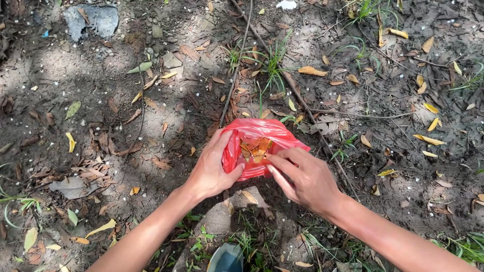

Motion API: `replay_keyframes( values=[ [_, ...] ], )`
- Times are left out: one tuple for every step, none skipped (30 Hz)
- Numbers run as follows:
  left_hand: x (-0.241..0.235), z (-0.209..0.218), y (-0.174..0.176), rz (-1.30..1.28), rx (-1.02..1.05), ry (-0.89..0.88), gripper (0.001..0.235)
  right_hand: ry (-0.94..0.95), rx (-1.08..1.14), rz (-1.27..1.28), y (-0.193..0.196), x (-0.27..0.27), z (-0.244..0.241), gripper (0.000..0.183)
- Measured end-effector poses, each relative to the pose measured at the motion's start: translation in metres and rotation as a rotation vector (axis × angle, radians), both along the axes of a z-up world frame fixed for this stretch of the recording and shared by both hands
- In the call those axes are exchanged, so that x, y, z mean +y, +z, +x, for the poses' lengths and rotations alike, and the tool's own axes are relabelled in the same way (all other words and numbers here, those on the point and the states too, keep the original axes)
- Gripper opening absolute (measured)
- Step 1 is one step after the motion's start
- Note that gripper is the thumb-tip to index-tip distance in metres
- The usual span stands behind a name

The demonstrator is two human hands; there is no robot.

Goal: Collecting small seeds or plant debris from the ground and placing them into a red plastic bag

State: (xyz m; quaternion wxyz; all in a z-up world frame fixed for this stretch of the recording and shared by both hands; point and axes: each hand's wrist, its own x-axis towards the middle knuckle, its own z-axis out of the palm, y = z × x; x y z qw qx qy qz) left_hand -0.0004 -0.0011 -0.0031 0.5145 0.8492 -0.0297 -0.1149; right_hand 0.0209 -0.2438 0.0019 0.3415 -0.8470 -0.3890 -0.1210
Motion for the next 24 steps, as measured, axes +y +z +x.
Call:
replay_keyframes(
  values=[
    [-0.001,-0.001,-0.003,0.003,-0.014,0.002,0.073,-0.021,-0.014,-0.037,0.002,0.0,0.002,0.011],
    [0.0,-0.002,-0.007,0.007,-0.026,0.009,0.074,-0.036,-0.026,-0.074,0.004,0.0,0.005,0.012],
    [0.001,-0.001,-0.008,0.008,-0.026,0.01,0.074,-0.035,-0.026,-0.073,-0.004,-0.005,0.004,0.012],
    [0.001,-0.002,-0.009,0.01,-0.037,0.015,0.073,-0.098,0.004,-0.058,-0.012,-0.011,0.002,0.011],
    [0.002,-0.002,-0.01,0.013,-0.047,0.019,0.073,-0.162,0.033,-0.043,-0.02,-0.017,0.0,0.011],
    [0.002,-0.002,-0.007,0.013,-0.043,0.022,0.073,-0.16,0.037,-0.043,-0.027,-0.025,-0.001,0.011],
    [0.001,-0.001,-0.004,-0.01,-0.029,0.045,0.073,-0.172,0.0,-0.071,-0.033,-0.033,-0.001,0.002],
    [0.001,0.001,-0.001,-0.033,-0.017,0.067,0.072,-0.186,-0.041,-0.098,-0.039,-0.041,-0.001,0.012],
    [0.002,0.002,-0.001,-0.031,-0.017,0.066,0.072,-0.187,-0.04,-0.096,-0.033,-0.038,-0.005,0.012],
    [0.003,0.003,-0.002,-0.032,-0.038,0.068,0.072,-0.162,-0.049,-0.112,-0.027,-0.034,-0.009,0.004],
    [0.004,0.004,-0.002,-0.032,-0.06,0.07,0.072,-0.137,-0.058,-0.128,-0.02,-0.031,-0.013,0.019],
    [0.003,0.006,-0.004,-0.033,-0.06,0.071,0.072,-0.136,-0.058,-0.128,-0.034,-0.032,-0.025,0.019],
    [0.003,0.008,-0.005,0.03,-0.022,0.066,0.075,-0.001,0.05,-0.146,-0.047,-0.032,-0.038,0.014],
    [0.003,0.009,-0.006,0.094,0.018,0.062,0.079,0.135,0.16,-0.162,-0.06,-0.032,-0.051,0.012],
    [0.003,0.01,-0.007,0.095,0.02,0.063,0.079,0.136,0.161,-0.161,-0.073,-0.023,-0.059,0.012],
    [0.003,0.011,-0.007,0.068,-0.014,0.068,0.076,0.076,0.535,-0.41,-0.086,-0.015,-0.068,0.014],
    [0.002,0.011,-0.008,0.04,-0.047,0.074,0.074,0.015,0.908,-0.657,-0.098,-0.006,-0.077,0.016],
    [-0.001,0.013,-0.007,0.042,-0.048,0.071,0.074,0.014,0.908,-0.654,-0.12,-0.005,-0.083,0.016],
    [-0.004,0.014,-0.005,0.049,0.026,0.084,0.075,-0.002,0.951,-0.627,-0.142,-0.003,-0.089,0.011],
    [-0.006,0.016,-0.004,0.056,0.101,0.096,0.076,-0.017,0.995,-0.6,-0.164,-0.001,-0.096,0.012],
    [-0.007,0.016,-0.002,0.058,0.102,0.093,0.076,-0.018,0.997,-0.597,-0.177,0.001,-0.103,0.012],
    [-0.009,0.016,0.0,0.074,0.17,0.104,0.08,0.026,1.007,-0.75,-0.189,0.001,-0.108,0.022],
    [-0.01,0.017,0.001,0.09,0.238,0.114,0.083,0.07,1.013,-0.904,-0.202,0.002,-0.114,0.035],
    [-0.01,0.017,0.003,0.091,0.238,0.118,0.083,0.074,1.011,-0.905,-0.193,0.005,-0.108,0.035]
  ],
)
